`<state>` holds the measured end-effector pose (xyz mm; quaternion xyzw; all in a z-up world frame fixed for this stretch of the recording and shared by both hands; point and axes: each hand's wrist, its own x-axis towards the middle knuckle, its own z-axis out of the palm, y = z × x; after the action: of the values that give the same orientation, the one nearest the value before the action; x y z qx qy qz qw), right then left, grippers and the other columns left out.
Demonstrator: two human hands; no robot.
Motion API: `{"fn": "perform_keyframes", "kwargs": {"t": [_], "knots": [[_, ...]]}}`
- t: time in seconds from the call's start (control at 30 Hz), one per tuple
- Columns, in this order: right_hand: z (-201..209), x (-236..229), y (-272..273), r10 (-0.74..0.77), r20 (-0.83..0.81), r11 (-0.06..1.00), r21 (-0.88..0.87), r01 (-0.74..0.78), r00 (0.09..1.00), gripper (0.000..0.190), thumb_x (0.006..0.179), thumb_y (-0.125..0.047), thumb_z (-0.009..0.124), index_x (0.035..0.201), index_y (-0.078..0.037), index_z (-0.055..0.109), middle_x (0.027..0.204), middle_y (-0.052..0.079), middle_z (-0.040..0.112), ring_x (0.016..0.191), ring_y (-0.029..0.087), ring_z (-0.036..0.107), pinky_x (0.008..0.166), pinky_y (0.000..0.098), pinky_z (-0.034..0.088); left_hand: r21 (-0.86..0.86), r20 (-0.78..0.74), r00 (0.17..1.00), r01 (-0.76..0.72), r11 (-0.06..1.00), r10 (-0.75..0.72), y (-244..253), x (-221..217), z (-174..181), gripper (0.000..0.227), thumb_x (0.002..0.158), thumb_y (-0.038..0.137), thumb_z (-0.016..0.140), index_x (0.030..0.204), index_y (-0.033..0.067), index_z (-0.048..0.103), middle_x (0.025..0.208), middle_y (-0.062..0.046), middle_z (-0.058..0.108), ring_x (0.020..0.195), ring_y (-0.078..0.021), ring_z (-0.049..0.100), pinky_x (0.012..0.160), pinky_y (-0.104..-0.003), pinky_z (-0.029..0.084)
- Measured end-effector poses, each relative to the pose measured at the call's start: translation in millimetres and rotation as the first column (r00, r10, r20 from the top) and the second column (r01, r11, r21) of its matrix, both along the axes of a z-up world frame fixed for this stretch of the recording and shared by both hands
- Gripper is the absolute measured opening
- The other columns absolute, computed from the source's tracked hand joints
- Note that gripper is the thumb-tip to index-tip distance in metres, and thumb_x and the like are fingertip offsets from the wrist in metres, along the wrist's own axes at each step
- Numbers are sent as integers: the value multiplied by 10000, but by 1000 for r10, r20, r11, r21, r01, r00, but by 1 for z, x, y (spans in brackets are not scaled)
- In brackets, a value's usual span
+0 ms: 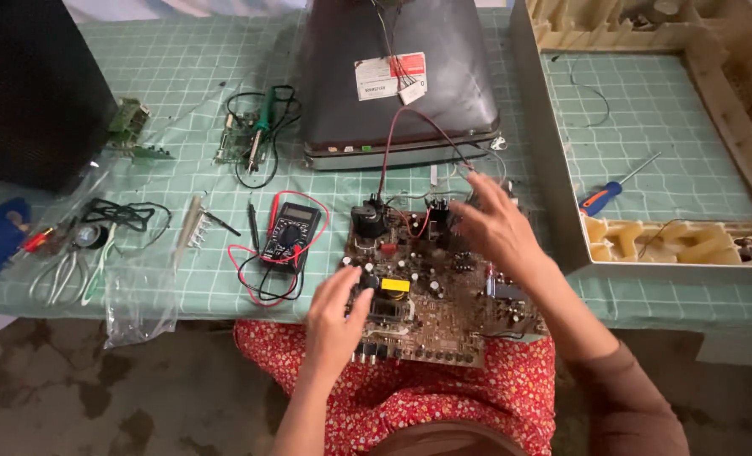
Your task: The person is repairing an electronic circuit board while sitting on the floor. They use a multimeter to test components and a screwdriver to adjust parts on the board. The workspace includes a green cutting mat, a soldering iron, and various tools.
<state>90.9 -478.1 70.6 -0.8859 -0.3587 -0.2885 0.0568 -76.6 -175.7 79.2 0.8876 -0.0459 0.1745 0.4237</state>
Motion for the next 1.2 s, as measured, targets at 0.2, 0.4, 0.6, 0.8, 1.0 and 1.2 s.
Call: {"fn": "perform_keyframes", "kwargs": {"t": [0.2,0.4,0.6,0.8,1.0,1.2], "knots": [[7,50,-6,-54,-58,998,-20,53,997,216,788,-312,818,916,-226,668,1195,51,603,1103,339,664,815,435,595,74,-10,999,45,996,-44,-10,-4,-2,359,996,226,627,1304,44,638,1247,-201,658,1222,-311,617,1032,-446,502],[1,63,-6,-225,-88,974,-30,223,970,214,854,-305,784,913,-107,729,1120,73,634,954,271,639,796,385,562,109,148,988,35,993,-51,-20,-2,-14,361,850,124,741,1182,-4,680,1210,-168,704,1109,-312,674,948,-408,567],[-25,76,-26,-182,-395,979,14,204,901,189,888,-300,755,1003,-150,752,1179,100,667,1051,316,625,876,453,472,99,174,983,39,994,-56,-19,-3,-18,364,844,135,745,1171,-7,679,1203,-161,688,1090,-322,663,944,-418,543],[32,39,-45,49,-548,983,177,58,835,506,757,-87,684,1259,-145,711,1392,114,640,1183,340,638,983,435,527,109,175,983,32,994,-51,-19,-3,-20,362,845,140,745,1173,2,674,1195,-155,690,1100,-321,655,956,-419,533],[64,-5,-37,-18,-368,947,291,134,930,227,852,-81,769,1074,-40,795,1328,209,697,1012,320,735,767,375,606,152,151,987,31,988,-54,-18,-2,-30,358,844,143,755,1167,1,697,1192,-173,706,1114,-304,669,962,-412,556],[69,-22,-28,-119,-163,923,346,170,979,238,872,-108,848,1094,-50,787,1186,139,731,1028,274,681,865,379,573,142,187,981,25,990,-51,-17,-1,-26,357,839,127,758,1159,-16,694,1173,-175,717,1088,-303,681,939,-394,567]]}}
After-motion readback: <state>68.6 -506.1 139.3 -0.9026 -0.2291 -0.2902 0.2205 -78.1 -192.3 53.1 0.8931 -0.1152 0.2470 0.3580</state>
